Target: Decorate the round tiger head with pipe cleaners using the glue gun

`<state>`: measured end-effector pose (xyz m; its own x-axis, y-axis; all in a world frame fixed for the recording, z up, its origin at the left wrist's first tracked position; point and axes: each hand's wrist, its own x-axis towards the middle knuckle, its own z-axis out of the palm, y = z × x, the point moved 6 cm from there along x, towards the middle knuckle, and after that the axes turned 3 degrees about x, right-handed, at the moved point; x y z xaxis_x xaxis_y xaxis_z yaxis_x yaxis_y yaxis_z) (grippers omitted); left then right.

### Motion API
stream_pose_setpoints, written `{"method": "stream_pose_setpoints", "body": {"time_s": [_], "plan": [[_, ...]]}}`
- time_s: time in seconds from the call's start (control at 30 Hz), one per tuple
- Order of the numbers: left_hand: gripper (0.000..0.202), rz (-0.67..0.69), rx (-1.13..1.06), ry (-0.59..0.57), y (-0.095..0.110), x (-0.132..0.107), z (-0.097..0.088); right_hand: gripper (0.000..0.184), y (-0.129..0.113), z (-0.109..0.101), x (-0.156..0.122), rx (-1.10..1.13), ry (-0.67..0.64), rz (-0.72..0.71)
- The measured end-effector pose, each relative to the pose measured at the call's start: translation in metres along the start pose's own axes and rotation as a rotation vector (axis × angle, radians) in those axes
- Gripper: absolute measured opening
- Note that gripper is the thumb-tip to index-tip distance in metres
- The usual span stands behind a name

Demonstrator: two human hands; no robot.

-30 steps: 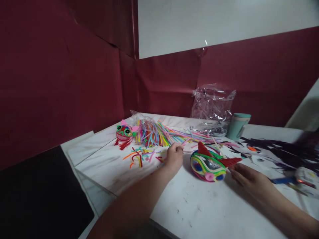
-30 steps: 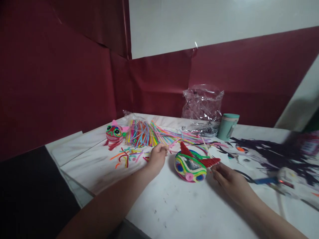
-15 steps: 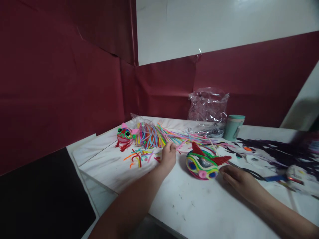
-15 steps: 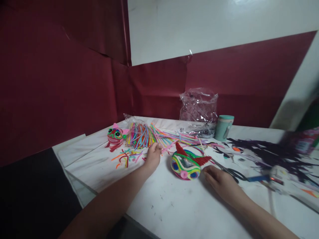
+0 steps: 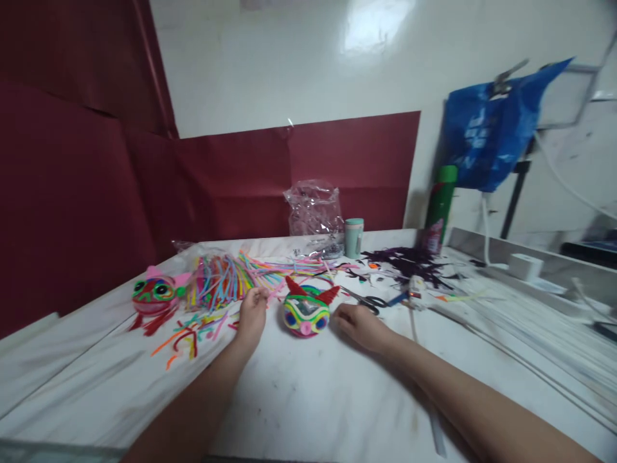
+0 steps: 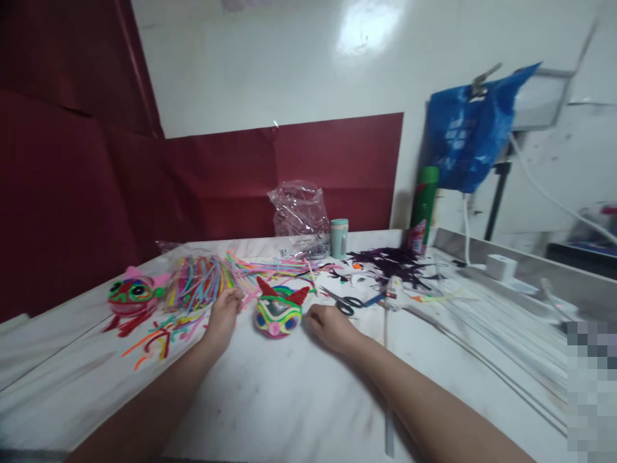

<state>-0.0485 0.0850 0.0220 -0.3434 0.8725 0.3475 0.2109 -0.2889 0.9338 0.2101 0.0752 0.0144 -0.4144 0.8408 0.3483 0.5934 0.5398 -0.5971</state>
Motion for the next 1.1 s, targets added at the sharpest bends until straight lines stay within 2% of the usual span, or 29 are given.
{"method": "stream_pose_setpoints", "body": {"time_s": [0.13, 0.23, 0.43, 0.7, 0.97, 1.1], "plan": [[0.053, -0.053, -0.069, -0.198, 0.004, -0.009, 0.020, 0.018, 0.000, 0.005, 0.001, 0.072, -0.012, -0.008], [0.070, -0.080, -0.087, -0.305, 0.008, -0.020, 0.033, 0.016, -0.003, 0.008, 0.000, 0.118, -0.040, -0.035], [0.079, -0.141, -0.129, -0.581, 0.013, -0.037, 0.053, 0.015, -0.007, 0.008, -0.001, 0.137, -0.065, -0.048], [0.069, -0.089, -0.069, -0.589, 0.017, -0.039, 0.051, 0.019, -0.009, 0.004, -0.002, 0.151, -0.063, -0.020], [0.057, -0.057, -0.013, -0.567, 0.019, -0.039, 0.048, 0.018, 0.031, -0.023, 0.009, 0.161, 0.178, 0.167], [0.057, -0.043, 0.002, -0.559, 0.021, -0.040, 0.047, 0.020, 0.038, -0.028, 0.010, 0.161, 0.224, 0.201]]}}
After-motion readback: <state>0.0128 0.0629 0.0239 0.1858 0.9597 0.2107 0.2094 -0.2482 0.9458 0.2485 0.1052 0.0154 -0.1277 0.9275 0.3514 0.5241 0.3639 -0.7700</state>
